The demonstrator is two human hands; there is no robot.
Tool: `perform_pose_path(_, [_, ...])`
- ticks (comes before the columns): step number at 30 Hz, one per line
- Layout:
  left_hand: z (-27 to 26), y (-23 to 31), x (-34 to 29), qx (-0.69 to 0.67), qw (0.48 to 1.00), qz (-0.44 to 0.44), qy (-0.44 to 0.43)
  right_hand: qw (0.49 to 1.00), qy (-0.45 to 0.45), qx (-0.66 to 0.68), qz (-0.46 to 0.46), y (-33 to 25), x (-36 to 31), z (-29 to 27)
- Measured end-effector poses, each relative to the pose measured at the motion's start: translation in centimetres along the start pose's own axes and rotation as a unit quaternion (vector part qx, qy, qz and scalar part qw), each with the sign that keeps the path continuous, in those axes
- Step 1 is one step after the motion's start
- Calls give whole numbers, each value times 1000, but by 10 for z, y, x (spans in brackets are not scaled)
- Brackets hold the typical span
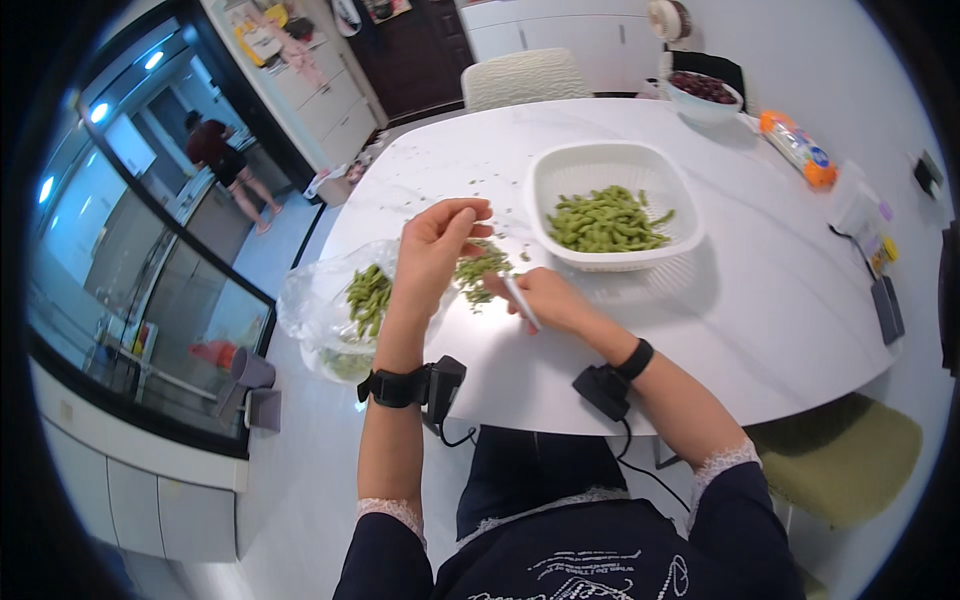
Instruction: The person trims the ends of edamame pods using shears and places the trimmed pods into a white colander.
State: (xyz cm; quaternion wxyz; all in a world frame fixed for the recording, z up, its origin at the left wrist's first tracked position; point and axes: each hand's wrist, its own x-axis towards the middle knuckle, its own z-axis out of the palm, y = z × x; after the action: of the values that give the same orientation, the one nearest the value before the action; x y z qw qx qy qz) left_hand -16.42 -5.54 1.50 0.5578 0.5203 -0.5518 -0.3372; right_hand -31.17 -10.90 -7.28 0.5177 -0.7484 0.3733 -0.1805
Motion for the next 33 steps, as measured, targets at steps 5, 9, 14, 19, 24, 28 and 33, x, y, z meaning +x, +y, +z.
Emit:
perform_pose_path(5, [-101, -22, -26, 87, 983, -48, 153, 1000, -4, 4, 1, -7, -7, -3])
perform_pose_path(9, [-162, -65, -53, 256, 940, -110, 194, 1000, 6, 10, 13, -3, -1, 3])
perform_pose_path(14, [-134, -85, -58, 353, 923, -47, 142, 999, 4, -32, 40, -5, -2, -1])
perform_pose_path(19, [-108, -97, -60, 488, 859, 22, 152, 999, -3, -40, 31, -10, -5, 1])
perform_pose_path(24, [-122, -86, -62, 367, 911, -39, 183, 999, -1, -31, 32, -10, -5, 4])
perform_pose_path(28, [-139, -71, -61, 152, 964, -82, 200, 999, 7, -26, 23, -8, -7, 3])
perform_pose_path(33, [-127, -62, -60, -104, 976, -101, 161, 998, -8, -43, 36, -15, -9, 1])
